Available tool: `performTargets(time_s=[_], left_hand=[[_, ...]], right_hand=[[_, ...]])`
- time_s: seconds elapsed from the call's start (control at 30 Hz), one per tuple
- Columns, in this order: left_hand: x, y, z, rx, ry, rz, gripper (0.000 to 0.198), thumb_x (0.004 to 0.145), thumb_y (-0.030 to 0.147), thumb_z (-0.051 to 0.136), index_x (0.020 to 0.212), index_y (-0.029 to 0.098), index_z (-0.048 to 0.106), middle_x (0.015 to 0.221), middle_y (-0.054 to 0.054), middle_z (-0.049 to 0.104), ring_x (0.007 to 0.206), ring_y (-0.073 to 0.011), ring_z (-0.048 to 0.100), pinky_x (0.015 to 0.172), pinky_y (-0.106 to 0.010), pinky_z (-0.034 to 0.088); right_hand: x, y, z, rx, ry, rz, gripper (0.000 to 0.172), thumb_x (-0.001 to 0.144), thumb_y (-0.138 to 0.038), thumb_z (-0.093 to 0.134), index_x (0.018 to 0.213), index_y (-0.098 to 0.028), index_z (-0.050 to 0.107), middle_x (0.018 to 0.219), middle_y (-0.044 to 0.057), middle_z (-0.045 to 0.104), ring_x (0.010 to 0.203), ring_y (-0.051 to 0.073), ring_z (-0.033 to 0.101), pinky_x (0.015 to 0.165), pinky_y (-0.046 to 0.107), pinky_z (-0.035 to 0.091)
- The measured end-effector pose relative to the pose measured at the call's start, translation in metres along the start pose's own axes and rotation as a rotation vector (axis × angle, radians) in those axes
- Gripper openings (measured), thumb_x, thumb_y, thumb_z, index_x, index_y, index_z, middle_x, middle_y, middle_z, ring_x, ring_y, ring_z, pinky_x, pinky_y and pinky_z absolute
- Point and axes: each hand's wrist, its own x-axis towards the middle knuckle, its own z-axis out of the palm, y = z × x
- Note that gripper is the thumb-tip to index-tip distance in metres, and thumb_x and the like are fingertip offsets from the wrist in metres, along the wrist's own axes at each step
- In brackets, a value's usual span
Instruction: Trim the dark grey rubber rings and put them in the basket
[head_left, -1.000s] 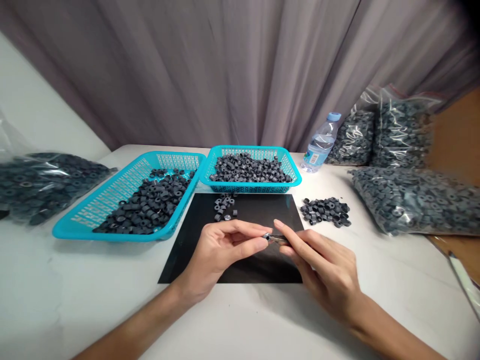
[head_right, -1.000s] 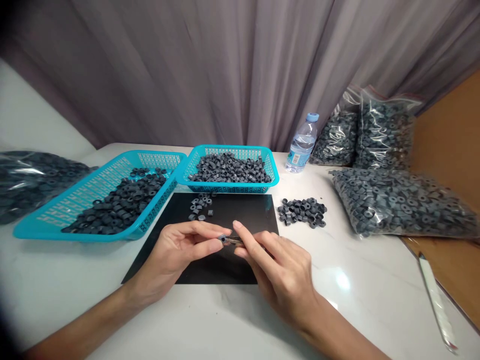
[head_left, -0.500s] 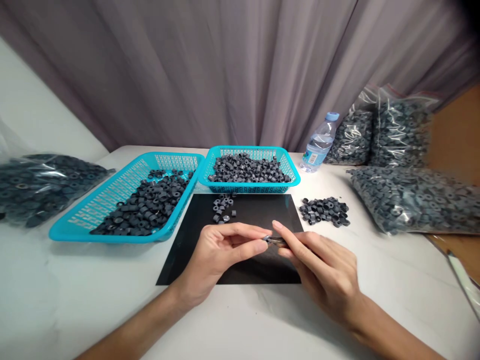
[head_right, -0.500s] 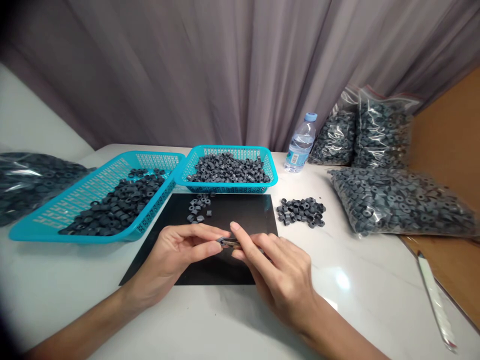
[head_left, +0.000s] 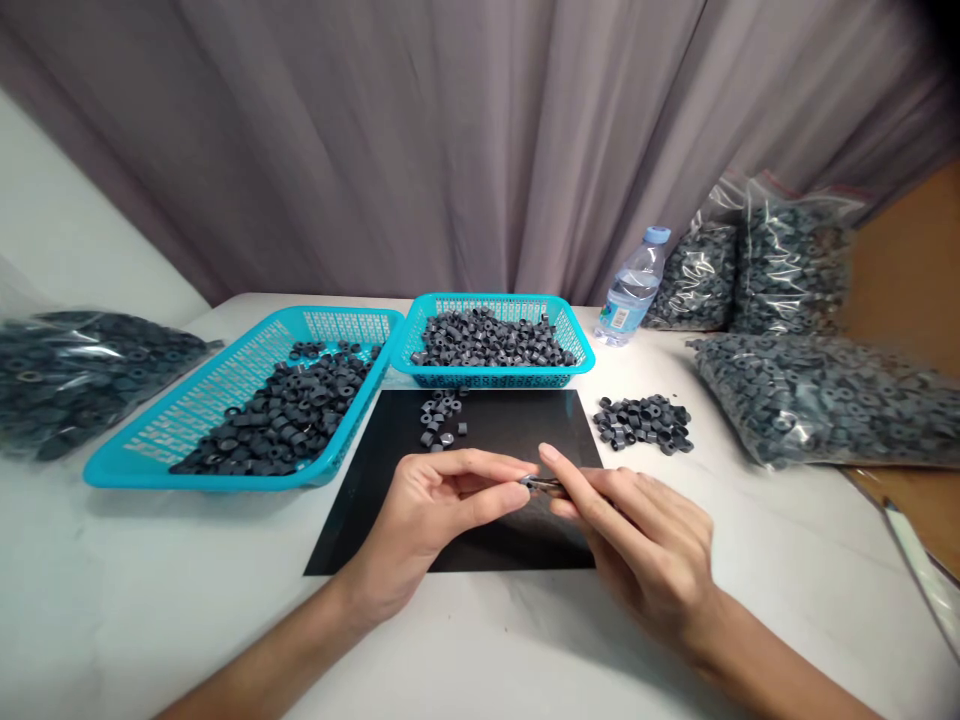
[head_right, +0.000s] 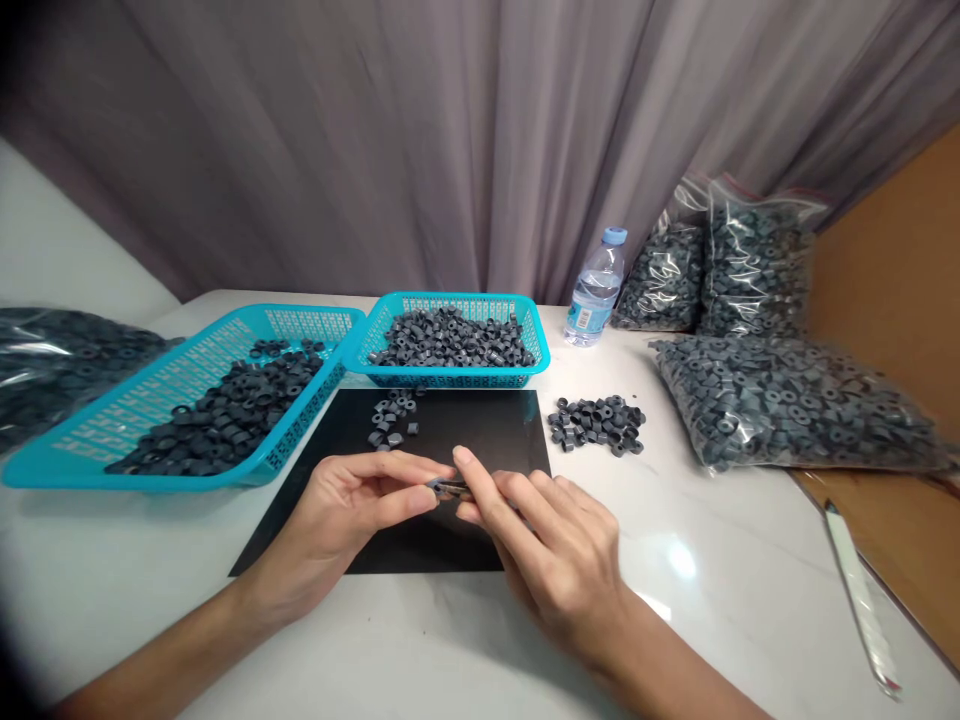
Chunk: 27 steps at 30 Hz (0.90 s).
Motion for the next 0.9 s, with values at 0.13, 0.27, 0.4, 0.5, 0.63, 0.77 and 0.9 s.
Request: performTargets(time_s=[0.13, 0.27, 0.4, 0.5, 0.63, 0.77, 0.9], left_hand=[[-0.0007, -0.001, -0.0009, 0.002, 0.002, -0.009, 0.008, 0.078, 0.023, 0.085, 0.085, 0.026, 0.084, 0.098, -0.002, 0.083, 0.093, -0.016, 0.075, 0.088, -0.021, 0.057], [-0.0005, -0.0012, 0.0, 0.0, 0.002, -0.019, 0.008, 0.078, 0.024, 0.085, 0.085, 0.026, 0.084, 0.097, -0.002, 0.083, 0.092, -0.0154, 0.075, 0.087, -0.02, 0.057], [0.0011, -0.0014, 0.0, 0.011, 0.003, -0.022, 0.009, 0.078, 0.024, 0.085, 0.086, 0.026, 0.084, 0.098, -0.002, 0.083, 0.093, -0.0156, 0.075, 0.088, -0.021, 0.057], [0.0017, -0.0013, -0.0014, 0.025, 0.003, -0.022, 0.008, 0.078, 0.023, 0.085, 0.085, 0.026, 0.085, 0.099, -0.002, 0.083, 0.093, -0.0162, 0.075, 0.089, -0.022, 0.057], [0.0006, -0.0008, -0.0024, 0.025, 0.006, -0.022, 0.006, 0.077, 0.024, 0.085, 0.084, 0.025, 0.085, 0.1, -0.003, 0.082, 0.092, -0.0178, 0.076, 0.089, -0.025, 0.059], [-0.0002, -0.0004, -0.0024, 0.034, 0.012, -0.028, 0.006, 0.078, 0.023, 0.084, 0.084, 0.024, 0.084, 0.1, -0.003, 0.082, 0.094, -0.0179, 0.076, 0.091, -0.025, 0.058], [0.001, 0.0014, -0.0023, 0.033, 0.019, -0.03, 0.007, 0.077, 0.023, 0.085, 0.083, 0.022, 0.082, 0.101, -0.004, 0.082, 0.093, -0.0176, 0.076, 0.092, -0.026, 0.058]], right_hand=[[0.0003, 0.0004, -0.0011, -0.01, -0.005, -0.01, 0.045, 0.1, -0.014, 0.062, 0.145, -0.012, 0.057, 0.087, 0.005, 0.074, 0.066, 0.013, 0.056, 0.065, 0.028, 0.041], [-0.0008, 0.0013, -0.0012, -0.011, 0.006, -0.011, 0.046, 0.1, -0.014, 0.062, 0.146, -0.013, 0.055, 0.087, 0.005, 0.074, 0.065, 0.012, 0.054, 0.064, 0.027, 0.041], [-0.0025, 0.0021, -0.0012, 0.039, 0.001, 0.019, 0.055, 0.1, -0.01, 0.06, 0.153, -0.017, 0.048, 0.086, 0.004, 0.072, 0.066, 0.013, 0.056, 0.065, 0.027, 0.042], [-0.0037, 0.0025, -0.0013, 0.106, 0.009, 0.069, 0.057, 0.099, -0.008, 0.059, 0.153, -0.021, 0.047, 0.084, 0.004, 0.07, 0.067, 0.013, 0.058, 0.064, 0.027, 0.043], [-0.0033, 0.0032, -0.0005, 0.15, 0.022, 0.1, 0.056, 0.098, -0.006, 0.059, 0.151, -0.021, 0.05, 0.084, 0.004, 0.068, 0.069, 0.014, 0.058, 0.064, 0.027, 0.043], [-0.0011, 0.0039, 0.0012, 0.161, 0.009, 0.098, 0.054, 0.099, -0.007, 0.058, 0.151, -0.02, 0.05, 0.085, 0.004, 0.069, 0.067, 0.014, 0.058, 0.063, 0.027, 0.044], [-0.0001, 0.0051, 0.0031, 0.156, 0.006, 0.11, 0.052, 0.1, -0.008, 0.056, 0.15, -0.018, 0.05, 0.083, 0.004, 0.067, 0.066, 0.014, 0.058, 0.064, 0.027, 0.045]])
